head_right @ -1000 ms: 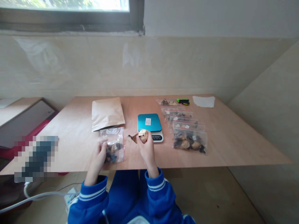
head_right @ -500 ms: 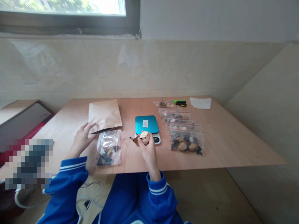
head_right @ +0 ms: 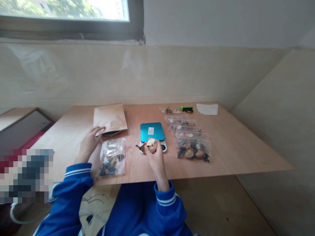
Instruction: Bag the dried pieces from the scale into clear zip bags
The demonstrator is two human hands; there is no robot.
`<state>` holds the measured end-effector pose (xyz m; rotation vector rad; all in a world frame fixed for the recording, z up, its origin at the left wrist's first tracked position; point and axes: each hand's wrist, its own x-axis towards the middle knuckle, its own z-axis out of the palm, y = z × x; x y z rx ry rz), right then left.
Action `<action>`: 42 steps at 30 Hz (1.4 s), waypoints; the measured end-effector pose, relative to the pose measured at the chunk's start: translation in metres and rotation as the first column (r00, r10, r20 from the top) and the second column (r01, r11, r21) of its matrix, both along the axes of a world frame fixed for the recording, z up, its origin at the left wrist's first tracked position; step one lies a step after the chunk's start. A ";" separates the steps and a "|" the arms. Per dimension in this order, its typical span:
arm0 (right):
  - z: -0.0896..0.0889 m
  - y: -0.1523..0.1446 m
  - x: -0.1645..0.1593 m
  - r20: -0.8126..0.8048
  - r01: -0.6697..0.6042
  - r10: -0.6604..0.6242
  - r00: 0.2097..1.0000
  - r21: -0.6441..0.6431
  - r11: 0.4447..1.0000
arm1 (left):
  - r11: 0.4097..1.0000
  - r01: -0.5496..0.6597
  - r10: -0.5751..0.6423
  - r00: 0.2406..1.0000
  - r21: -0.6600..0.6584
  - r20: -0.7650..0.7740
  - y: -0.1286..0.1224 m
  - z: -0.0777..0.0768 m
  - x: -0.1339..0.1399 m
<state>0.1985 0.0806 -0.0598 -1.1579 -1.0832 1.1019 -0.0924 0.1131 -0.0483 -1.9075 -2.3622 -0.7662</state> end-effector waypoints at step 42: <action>0.149 0.073 -0.030 0.775 -0.676 0.073 0.628 0.497 0.544 | 0.999 -0.028 0.024 0.994 0.028 0.111 -0.042 0.157 0.075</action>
